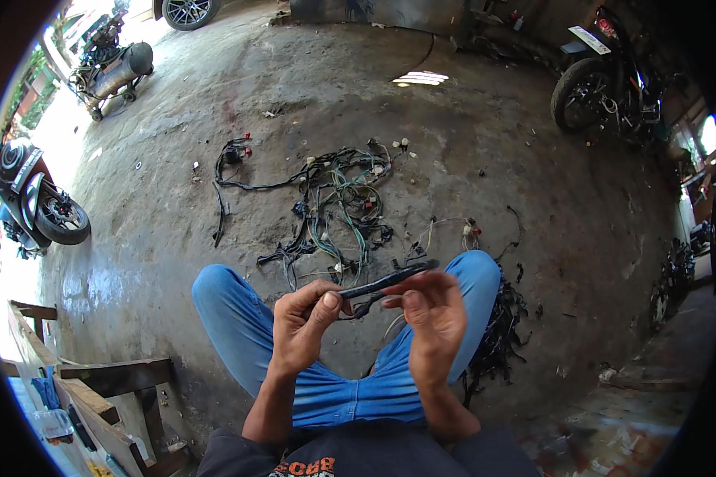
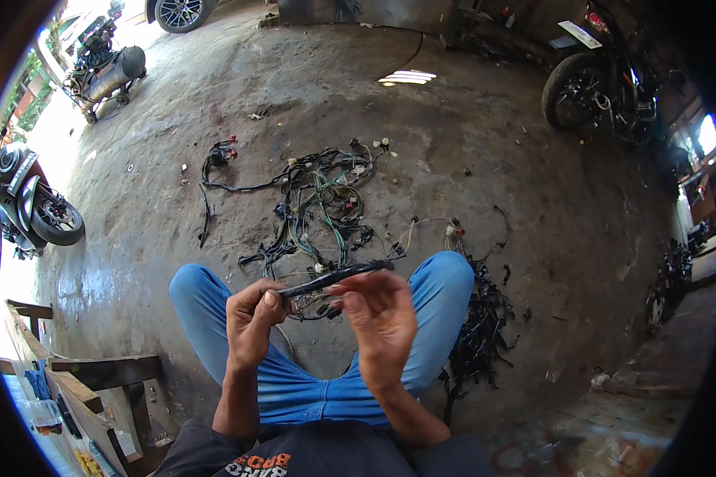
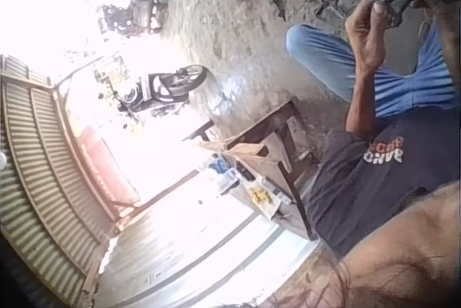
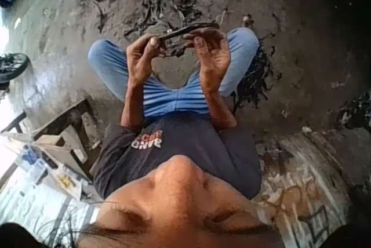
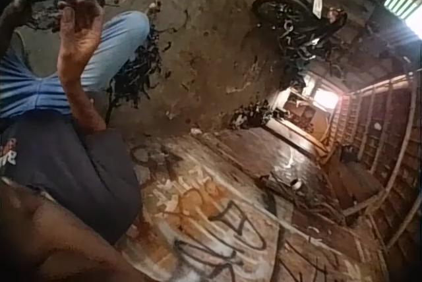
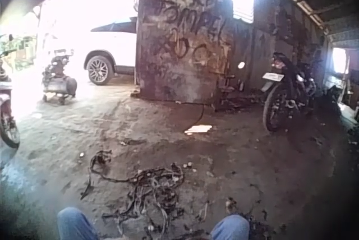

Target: The recorder is cutting and stripping electrical wires from a motorcycle wiring harness using scissors and examining the connectors.

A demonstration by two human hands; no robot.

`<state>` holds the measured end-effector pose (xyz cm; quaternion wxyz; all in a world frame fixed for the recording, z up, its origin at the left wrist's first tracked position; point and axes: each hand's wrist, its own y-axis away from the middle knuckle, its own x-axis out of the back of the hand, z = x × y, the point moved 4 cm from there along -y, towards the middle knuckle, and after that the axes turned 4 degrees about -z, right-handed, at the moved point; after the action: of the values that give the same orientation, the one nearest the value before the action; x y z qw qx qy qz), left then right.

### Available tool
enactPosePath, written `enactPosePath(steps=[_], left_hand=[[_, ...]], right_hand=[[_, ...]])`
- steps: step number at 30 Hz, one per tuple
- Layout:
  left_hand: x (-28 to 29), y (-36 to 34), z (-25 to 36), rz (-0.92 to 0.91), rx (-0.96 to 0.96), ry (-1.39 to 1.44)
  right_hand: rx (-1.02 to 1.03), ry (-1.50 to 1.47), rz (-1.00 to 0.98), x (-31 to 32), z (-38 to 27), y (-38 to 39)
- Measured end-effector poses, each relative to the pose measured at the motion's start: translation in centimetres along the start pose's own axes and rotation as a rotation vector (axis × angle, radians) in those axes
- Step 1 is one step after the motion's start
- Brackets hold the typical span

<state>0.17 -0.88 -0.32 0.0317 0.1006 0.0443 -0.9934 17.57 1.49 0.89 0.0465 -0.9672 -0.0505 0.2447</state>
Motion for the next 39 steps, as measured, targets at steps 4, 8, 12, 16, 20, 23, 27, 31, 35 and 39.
enactPosePath(steps=[4, 8, 12, 16, 20, 23, 27, 31, 35, 39], left_hand=[[0.2, 0.5, -1.0, 0.03, 0.099, 0.157], [-0.7, 0.8, -0.7, 0.091, 0.219, 0.381], [-1.0, 1.2, -0.6, 0.112, 0.391, 0.61], [-0.2, 1.8, -1.3, 0.095, 0.482, 0.782], [0.4, 2.1, -1.0, 0.085, 0.527, 0.999], [0.0, 2.1, -0.9, 0.05, 0.55, 1.046], [0.1, 2.4, -1.2, 0.002, 0.579, 1.054], [0.5, 2.7, -1.0, -0.029, 0.577, 0.988], [0.9, 2.7, -0.4, 0.101, 0.568, 0.733], [1.7, 2.8, -0.1, 0.18, 0.53, 0.639]], right_hand=[[-0.152, -0.047, -0.057, -1.0, 2.0, 0.0], [-0.142, -0.135, 0.013, -2.1, 2.1, -0.6], [-0.176, -0.155, -0.024, -2.2, 2.9, -1.2], [-0.159, -0.118, -0.033, -2.2, 3.5, -1.5], [-0.237, -0.448, 0.006, -1.2, 4.5, -2.1], [-0.211, -0.665, 0.096, -1.4, 4.5, -2.6], [0.061, -0.557, 0.077, -0.4, 4.1, -2.7], [0.201, -0.418, 0.008, -1.1, 2.6, -3.8], [0.267, -0.234, 0.055, -2.4, 1.3, -5.0], [0.262, -0.113, 0.001, -4.1, 0.5, -5.9]])
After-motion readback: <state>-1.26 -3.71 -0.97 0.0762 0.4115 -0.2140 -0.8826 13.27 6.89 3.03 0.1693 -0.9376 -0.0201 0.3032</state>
